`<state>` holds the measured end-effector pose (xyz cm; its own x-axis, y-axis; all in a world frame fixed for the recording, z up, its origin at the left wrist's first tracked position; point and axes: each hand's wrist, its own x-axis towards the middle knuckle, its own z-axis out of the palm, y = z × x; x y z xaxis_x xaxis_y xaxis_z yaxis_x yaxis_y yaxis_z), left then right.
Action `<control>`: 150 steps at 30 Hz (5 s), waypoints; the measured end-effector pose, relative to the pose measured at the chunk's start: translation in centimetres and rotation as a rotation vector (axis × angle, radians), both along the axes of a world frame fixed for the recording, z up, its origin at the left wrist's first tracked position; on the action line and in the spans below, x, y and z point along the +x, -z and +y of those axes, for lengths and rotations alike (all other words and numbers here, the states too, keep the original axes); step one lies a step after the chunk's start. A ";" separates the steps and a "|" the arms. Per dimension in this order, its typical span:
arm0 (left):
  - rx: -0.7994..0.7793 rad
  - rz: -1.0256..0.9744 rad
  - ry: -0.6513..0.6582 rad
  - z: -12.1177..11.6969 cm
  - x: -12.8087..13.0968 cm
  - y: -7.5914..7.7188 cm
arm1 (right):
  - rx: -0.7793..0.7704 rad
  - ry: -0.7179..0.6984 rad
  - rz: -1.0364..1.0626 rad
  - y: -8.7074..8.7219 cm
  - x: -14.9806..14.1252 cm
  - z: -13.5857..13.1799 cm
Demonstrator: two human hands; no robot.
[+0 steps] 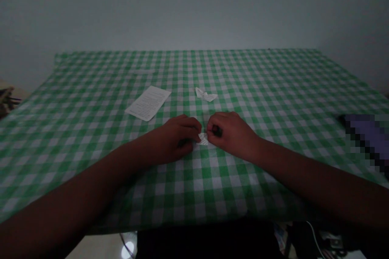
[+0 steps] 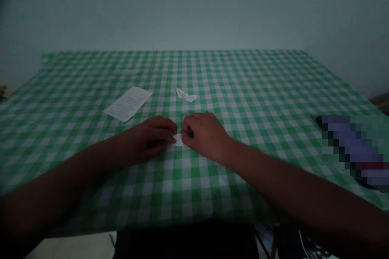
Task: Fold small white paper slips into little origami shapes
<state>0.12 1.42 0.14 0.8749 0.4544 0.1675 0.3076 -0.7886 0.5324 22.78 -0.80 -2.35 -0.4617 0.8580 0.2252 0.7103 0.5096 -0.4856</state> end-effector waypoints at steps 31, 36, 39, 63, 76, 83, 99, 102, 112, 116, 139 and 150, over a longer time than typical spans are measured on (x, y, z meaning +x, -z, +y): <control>0.008 0.059 -0.164 -0.5 0.8 1.0 | -0.039 -0.051 -0.064 -0.9 -0.6 -1.1; 0.008 0.068 -0.182 -0.5 0.9 1.0 | -0.010 -0.005 -0.106 -0.8 -0.9 -1.1; 0.019 0.071 -0.184 -0.4 1.0 1.1 | 0.005 0.005 -0.152 -0.7 -1.1 -1.2; 0.110 0.100 -0.229 -0.4 0.6 1.2 | -0.088 -0.121 -0.019 -0.5 0.2 -0.4; 0.181 0.221 -0.279 -1.8 1.2 -0.2 | -0.048 -0.125 -0.066 -0.8 0.1 -0.7; 0.150 0.200 -0.274 -1.2 1.3 0.4 | -0.070 -0.165 -0.063 -0.8 0.5 -0.3; 0.132 0.228 -0.298 -1.2 1.0 0.9 | -0.068 -0.233 -0.035 -1.0 0.9 0.1; 0.095 0.228 -0.290 -1.2 1.1 0.9 | -0.069 -0.216 -0.114 -1.2 0.7 -0.1; 0.117 0.240 -0.289 -1.5 1.3 0.4 | -0.059 -0.240 -0.218 -1.8 0.6 -0.4; 0.154 0.226 -0.264 -1.6 1.4 0.4 | -0.050 -0.239 -0.214 -1.7 0.7 -0.4; 0.225 0.302 -0.183 -1.8 1.6 -0.1 | -0.085 -0.221 -0.153 -1.7 0.8 -0.4; 0.104 0.213 -0.296 -1.5 1.2 0.8 | -0.071 -0.100 -0.123 -1.3 0.4 -0.9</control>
<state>1.28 -0.06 -0.65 0.7288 0.6825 0.0550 0.6250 -0.6959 0.3537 23.20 -1.67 -1.01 -0.5662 0.8179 0.1023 0.7140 0.5487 -0.4349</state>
